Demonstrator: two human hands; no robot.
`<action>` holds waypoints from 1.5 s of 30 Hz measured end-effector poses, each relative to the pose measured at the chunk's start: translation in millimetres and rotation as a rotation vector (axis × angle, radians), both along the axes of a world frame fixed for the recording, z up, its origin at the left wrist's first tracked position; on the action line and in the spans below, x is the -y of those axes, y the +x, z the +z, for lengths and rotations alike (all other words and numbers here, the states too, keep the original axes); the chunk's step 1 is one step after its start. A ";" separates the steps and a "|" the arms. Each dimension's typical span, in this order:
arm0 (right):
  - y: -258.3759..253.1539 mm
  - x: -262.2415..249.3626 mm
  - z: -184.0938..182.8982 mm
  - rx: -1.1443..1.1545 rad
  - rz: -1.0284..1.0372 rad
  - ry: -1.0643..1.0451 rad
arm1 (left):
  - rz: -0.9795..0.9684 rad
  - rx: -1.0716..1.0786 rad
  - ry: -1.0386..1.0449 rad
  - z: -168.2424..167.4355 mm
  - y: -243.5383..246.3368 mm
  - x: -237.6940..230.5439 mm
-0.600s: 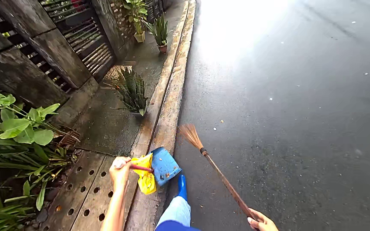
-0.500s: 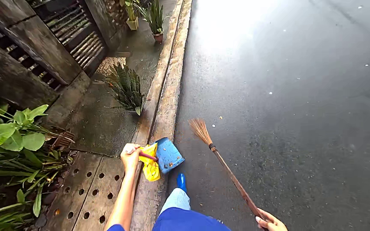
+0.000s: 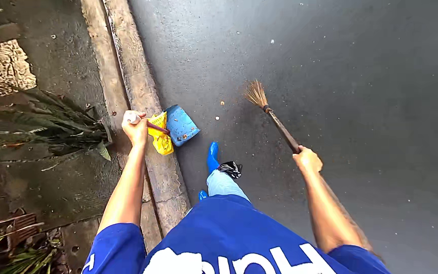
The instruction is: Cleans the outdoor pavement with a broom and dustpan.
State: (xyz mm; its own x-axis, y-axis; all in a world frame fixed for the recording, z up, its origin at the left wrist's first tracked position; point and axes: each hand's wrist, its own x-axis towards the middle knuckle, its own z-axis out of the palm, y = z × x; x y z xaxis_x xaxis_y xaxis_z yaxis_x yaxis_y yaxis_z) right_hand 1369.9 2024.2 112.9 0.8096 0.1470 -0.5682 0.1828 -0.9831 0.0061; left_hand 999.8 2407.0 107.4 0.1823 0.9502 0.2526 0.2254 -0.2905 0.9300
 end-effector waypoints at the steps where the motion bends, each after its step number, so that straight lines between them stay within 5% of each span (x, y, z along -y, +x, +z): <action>1: -0.1 -25.6 -17.3 -0.045 0.026 -0.035 | -0.027 -0.034 0.004 -5.7 21.9 -15.2; 5: 14.1 -55.6 -44.4 -0.337 0.181 0.038 | -0.085 -0.122 -0.052 -32.8 100.4 -67.3; 9: 69.2 -43.5 12.7 -0.349 0.051 0.148 | -0.055 -0.144 -0.075 -30.8 145.8 -114.1; 13: 60.3 -99.4 53.6 -0.165 0.144 0.055 | 0.030 -0.121 -0.100 -21.3 161.8 -126.8; 17: 63.5 -162.4 -4.7 -0.331 0.166 0.039 | 0.118 -0.081 -0.165 -29.7 134.1 -149.9; 22: 88.0 -239.9 54.3 -0.486 0.141 0.135 | 0.250 0.090 -0.205 -19.3 35.6 -179.4; 26: 99.8 -332.1 88.6 -0.332 0.396 0.158 | 0.553 0.144 -0.299 9.8 -8.2 -172.1; 35: 29.5 -594.9 61.1 -0.262 0.827 0.233 | 1.193 0.362 -0.449 21.4 -59.7 -167.0; 40: -54.3 -804.6 72.0 -0.136 1.339 0.113 | 1.475 0.407 -0.417 22.9 -76.1 -213.7; 45: -149.6 -935.8 -2.1 -0.083 1.520 0.055 | 1.630 0.350 -0.379 6.9 -65.0 -303.2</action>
State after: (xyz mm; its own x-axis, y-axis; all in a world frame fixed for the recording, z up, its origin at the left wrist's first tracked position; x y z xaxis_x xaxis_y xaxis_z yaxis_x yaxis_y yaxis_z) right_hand 1220.4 2960.0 110.9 -0.1569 0.8069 -0.5695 0.9876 0.1329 -0.0839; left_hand 934.9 2710.2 114.3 -0.9752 0.0951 -0.2000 -0.1713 0.2486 0.9533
